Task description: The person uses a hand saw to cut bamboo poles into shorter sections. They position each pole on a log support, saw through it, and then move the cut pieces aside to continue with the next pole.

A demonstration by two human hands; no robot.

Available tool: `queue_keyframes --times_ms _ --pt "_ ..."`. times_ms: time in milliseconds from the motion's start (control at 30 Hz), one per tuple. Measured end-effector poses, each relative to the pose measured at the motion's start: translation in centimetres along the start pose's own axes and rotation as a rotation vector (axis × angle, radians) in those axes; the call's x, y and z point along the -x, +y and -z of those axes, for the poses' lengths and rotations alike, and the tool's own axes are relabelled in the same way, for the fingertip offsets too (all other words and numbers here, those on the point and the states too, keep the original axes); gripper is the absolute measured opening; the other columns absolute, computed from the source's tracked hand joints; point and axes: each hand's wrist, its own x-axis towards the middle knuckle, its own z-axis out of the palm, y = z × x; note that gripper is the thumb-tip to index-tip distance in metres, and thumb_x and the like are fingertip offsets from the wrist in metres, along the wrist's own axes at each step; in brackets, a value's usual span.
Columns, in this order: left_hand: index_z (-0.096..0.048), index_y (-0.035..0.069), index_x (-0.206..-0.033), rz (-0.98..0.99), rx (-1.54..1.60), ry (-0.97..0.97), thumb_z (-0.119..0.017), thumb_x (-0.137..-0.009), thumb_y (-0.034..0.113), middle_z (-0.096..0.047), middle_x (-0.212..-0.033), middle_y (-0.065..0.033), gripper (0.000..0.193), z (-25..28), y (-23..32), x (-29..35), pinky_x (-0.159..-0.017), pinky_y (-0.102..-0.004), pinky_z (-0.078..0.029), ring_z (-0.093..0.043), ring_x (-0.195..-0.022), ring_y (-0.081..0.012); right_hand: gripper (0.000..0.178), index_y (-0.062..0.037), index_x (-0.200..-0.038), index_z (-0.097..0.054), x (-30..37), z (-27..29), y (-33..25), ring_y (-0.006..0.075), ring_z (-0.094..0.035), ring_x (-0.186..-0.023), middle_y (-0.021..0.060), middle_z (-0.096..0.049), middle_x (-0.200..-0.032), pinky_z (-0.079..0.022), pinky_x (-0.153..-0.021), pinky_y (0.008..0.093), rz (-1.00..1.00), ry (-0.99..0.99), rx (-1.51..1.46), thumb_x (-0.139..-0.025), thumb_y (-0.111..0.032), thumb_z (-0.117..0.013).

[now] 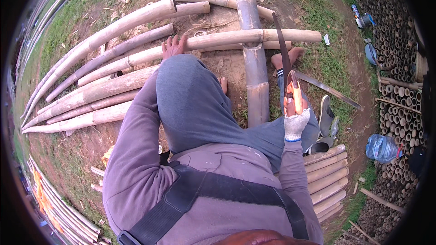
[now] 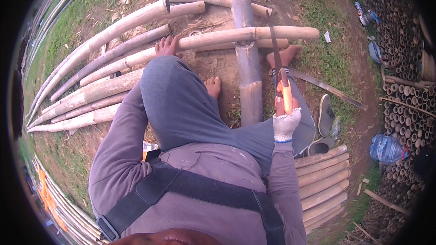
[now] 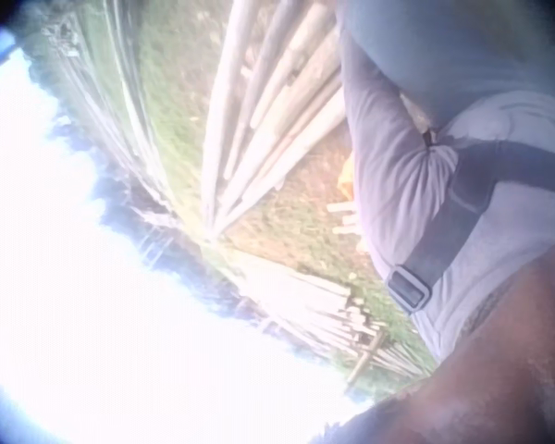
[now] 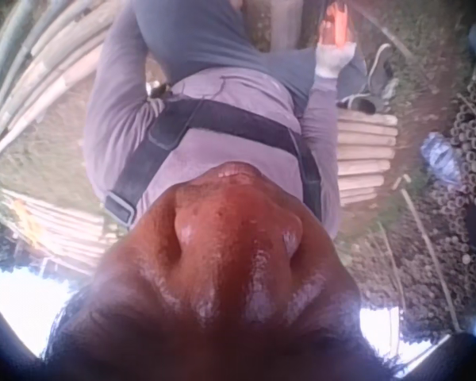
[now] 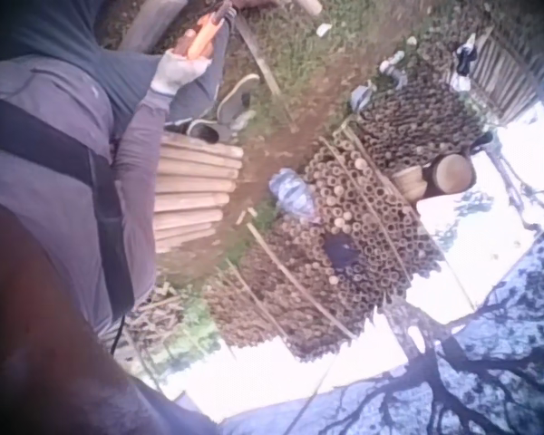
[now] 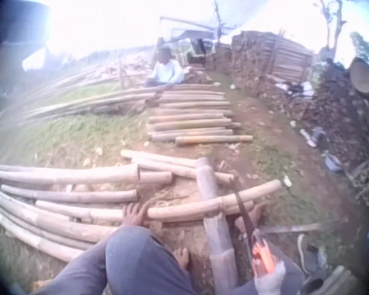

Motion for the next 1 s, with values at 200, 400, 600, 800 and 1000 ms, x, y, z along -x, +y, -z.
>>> queue_keyframes --times_ms 200,400,600,800,1000 --pt "-0.046 0.026 -0.161 -0.026 -0.015 0.053 -0.081 -0.082 0.065 -0.048 -0.161 -0.0162 0.095 -0.7 -0.8 1.2 -0.125 -0.0649 -0.024 -0.034 -0.156 -0.0449 0.022 -0.0006 -0.103 -0.064 -2.7 -1.5 2.2 0.0186 -0.059 -0.066 0.0075 -0.064 -0.08 -0.049 -0.064 0.0372 0.131 0.028 0.021 -0.101 -0.018 -0.076" --pt "-0.055 0.026 -0.152 -0.014 0.177 0.169 -0.071 -0.094 0.044 -0.057 -0.153 -0.012 0.062 0.7 -0.9 4.4 -0.123 -0.055 -0.031 -0.044 -0.15 -0.0361 0.028 0.0005 -0.11 -0.063 -2.9 -2.5 5.1 0.0142 -0.061 -0.068 0.0057 -0.067 -0.085 -0.05 -0.061 0.0316 0.006 -0.038 -0.103 -0.105 -0.025 -0.073" --pt "-0.072 0.022 -0.132 0.316 0.639 0.094 -0.058 -0.1 0.045 -0.073 -0.13 -0.0152 0.042 -5.3 -3.0 8.8 -0.114 -0.0543 -0.04 -0.064 -0.131 -0.0357 0.029 -0.0008 -0.117 -0.064 -3.5 -5.2 7.4 0.0118 -0.06 -0.068 0.0052 -0.068 -0.088 -0.05 -0.06 0.0279 -0.022 -0.083 -0.135 -0.106 -0.027 -0.071" --pt "-0.076 0.023 -0.128 0.359 0.642 0.085 -0.058 -0.1 0.042 -0.076 -0.126 -0.0114 0.038 -8.6 -4.8 11.1 -0.109 -0.0548 -0.042 -0.068 -0.125 -0.0327 0.031 -0.0007 -0.123 -0.063 -4.8 -7.2 5.8 0.0106 -0.059 -0.069 0.0049 -0.068 -0.092 -0.05 -0.06 0.027 0.023 -0.185 -0.157 -0.106 -0.025 -0.071" --pt "-0.078 0.022 -0.124 0.353 0.668 0.088 -0.058 -0.1 0.041 -0.078 -0.123 -0.0095 0.037 -10.0 -4.7 10.2 -0.106 -0.0549 -0.043 -0.071 -0.12 -0.0305 0.034 -0.0006 -0.129 -0.062 -5.2 -7.9 5.1 0.0094 -0.059 -0.07 0.0046 -0.068 -0.095 -0.049 -0.061 0.0261 0.045 -0.235 -0.166 -0.106 -0.023 -0.07"
